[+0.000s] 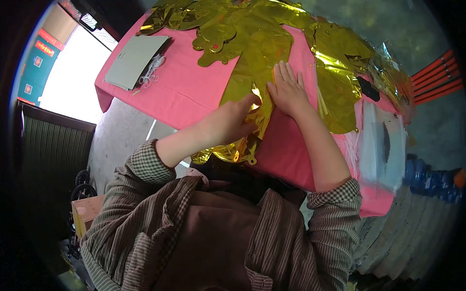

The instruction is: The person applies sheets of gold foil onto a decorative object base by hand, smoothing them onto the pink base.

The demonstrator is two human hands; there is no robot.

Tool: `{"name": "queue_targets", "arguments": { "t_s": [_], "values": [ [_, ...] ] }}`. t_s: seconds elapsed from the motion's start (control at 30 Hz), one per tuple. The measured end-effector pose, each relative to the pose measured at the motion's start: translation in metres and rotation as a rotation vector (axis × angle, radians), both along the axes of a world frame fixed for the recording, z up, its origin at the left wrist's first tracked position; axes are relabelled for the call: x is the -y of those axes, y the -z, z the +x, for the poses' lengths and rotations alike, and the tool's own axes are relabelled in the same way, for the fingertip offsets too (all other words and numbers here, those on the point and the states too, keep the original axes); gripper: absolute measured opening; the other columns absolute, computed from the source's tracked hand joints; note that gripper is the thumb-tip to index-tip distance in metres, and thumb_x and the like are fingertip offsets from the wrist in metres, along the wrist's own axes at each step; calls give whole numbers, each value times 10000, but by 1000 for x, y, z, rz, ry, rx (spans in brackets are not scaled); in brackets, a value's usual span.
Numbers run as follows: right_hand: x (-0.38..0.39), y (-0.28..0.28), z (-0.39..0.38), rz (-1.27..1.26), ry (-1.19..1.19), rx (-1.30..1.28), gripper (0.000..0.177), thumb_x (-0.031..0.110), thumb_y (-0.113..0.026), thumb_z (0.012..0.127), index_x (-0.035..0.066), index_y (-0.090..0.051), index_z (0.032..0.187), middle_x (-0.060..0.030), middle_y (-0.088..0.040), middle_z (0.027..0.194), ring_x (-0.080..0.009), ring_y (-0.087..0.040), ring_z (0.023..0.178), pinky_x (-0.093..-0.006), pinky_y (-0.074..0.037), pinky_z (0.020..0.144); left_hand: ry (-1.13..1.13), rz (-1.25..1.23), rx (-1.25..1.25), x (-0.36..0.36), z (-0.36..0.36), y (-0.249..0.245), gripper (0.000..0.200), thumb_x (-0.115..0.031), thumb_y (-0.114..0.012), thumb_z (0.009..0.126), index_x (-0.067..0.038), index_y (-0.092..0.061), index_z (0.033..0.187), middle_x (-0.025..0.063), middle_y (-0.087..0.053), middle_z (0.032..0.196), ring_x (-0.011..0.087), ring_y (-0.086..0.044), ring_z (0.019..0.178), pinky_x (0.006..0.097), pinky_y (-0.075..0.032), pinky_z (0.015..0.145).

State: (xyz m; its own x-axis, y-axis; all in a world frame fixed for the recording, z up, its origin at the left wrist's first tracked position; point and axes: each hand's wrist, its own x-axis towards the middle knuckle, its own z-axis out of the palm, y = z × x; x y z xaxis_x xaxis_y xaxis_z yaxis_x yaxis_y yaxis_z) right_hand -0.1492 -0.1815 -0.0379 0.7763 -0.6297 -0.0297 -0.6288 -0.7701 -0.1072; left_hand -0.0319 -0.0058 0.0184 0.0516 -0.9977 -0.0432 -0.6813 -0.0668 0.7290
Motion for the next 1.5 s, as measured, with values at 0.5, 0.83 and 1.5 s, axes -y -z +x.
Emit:
{"name": "queue_targets", "arguments": {
  "t_s": [0.5,0.83,1.5],
  "values": [
    [0,5,-3,-3,-11,48,621,393,-332,981,41,-184,1472,-149,-162,1542,-271,-139,1433,-451,-88,1153,126,268,95,-3,6,-24,339,-334,-546,911,-24,-625,1024,226,-651,826,377,-632,815,434,-494,716],
    [0,3,-3,5,-17,27,621,395,-323,985,44,-174,1475,-139,-143,1548,-268,-132,1434,-444,-85,1154,210,-78,177,-7,19,3,206,-218,-557,867,-41,-653,909,155,-646,847,346,-627,794,430,-495,704],
    [1,8,-5,-15,-25,58,620,401,-335,981,35,-201,1464,-153,-178,1537,-271,-137,1434,-451,-96,1150,343,-407,272,-18,34,33,429,-256,-666,820,-67,-562,1191,168,-488,1307,345,-416,1270,457,-329,1057]
  ]
}}
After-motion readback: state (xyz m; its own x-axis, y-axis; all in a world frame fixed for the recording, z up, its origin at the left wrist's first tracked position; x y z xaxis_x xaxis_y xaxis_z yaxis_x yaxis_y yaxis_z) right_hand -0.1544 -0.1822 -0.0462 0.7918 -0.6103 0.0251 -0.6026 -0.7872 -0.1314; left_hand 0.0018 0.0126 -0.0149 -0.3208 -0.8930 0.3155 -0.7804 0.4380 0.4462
